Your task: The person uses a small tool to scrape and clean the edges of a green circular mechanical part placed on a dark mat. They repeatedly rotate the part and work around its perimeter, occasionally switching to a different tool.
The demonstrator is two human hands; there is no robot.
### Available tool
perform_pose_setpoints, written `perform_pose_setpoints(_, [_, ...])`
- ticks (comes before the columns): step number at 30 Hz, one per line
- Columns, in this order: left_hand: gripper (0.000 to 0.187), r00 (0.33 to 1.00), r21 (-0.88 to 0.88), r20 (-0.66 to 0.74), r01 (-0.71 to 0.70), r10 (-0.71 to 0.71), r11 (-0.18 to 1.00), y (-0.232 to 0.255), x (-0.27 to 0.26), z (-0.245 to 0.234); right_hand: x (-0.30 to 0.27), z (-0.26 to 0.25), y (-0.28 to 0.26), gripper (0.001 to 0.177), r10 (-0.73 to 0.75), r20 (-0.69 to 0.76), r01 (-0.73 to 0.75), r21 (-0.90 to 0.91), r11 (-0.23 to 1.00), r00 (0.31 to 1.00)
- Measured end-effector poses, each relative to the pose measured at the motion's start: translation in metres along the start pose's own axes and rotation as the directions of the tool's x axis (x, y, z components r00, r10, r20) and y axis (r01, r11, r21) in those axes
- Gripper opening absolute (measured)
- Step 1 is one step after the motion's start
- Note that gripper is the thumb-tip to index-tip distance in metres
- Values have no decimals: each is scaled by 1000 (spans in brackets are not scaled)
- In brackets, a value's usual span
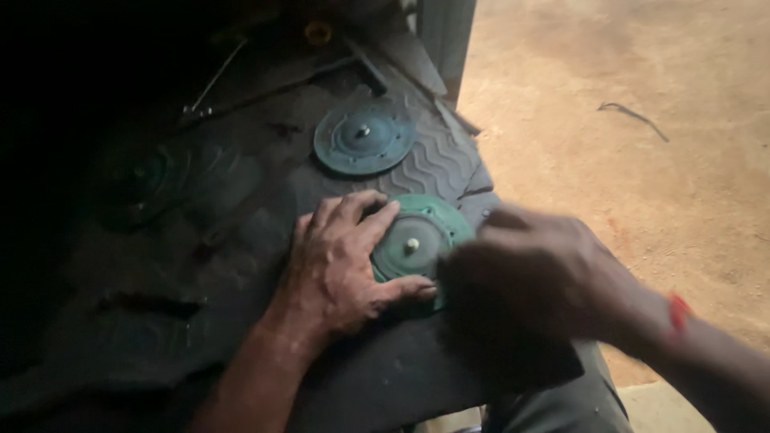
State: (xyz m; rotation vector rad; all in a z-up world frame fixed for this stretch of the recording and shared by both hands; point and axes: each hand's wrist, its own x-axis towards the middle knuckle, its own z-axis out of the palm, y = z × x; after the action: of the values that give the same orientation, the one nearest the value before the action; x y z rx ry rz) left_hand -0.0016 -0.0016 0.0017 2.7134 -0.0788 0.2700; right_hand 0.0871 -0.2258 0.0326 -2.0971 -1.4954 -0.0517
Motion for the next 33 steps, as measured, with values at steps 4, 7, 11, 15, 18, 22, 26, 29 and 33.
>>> perform_pose_setpoints(4, [95,1000,0,7,-7,7,1000,-1,3,3,-13,7,6,20,83,-11,-84,-52,995,996])
perform_pose_setpoints(7, [94,999,-13,27,19,-18,1000,-1,3,2,8,25,52,13,32,5,-30,-228,973,999])
perform_pose_setpoints(11, [93,1000,-3,7,-2,2,1000,2,2,1,24,35,68,15,117,-125,-141,-203,969,985])
perform_pose_setpoints(15, [92,1000,-1,-12,-3,3,1000,0,-1,4,16,7,7,19,253,117,-241,-111,964,960])
perform_pose_setpoints(18, [94,1000,-4,19,19,-19,1000,-3,0,3,6,-8,-22,19,283,92,-270,-126,954,955])
perform_pose_setpoints(22, [96,1000,2,17,-2,2,1000,0,4,5,14,9,10,20,251,22,-245,-144,959,968])
perform_pose_setpoints(26, [100,1000,-17,14,5,-4,1000,-1,0,1,38,31,45,21,141,-59,-151,-223,963,988])
perform_pose_setpoints(29, [102,1000,-32,22,18,-17,999,-1,-1,5,32,26,34,23,23,-93,-39,-173,984,995])
perform_pose_setpoints(33, [103,1000,-7,8,-12,12,1000,-6,-1,8,15,13,-2,24,332,123,-318,-121,940,935])
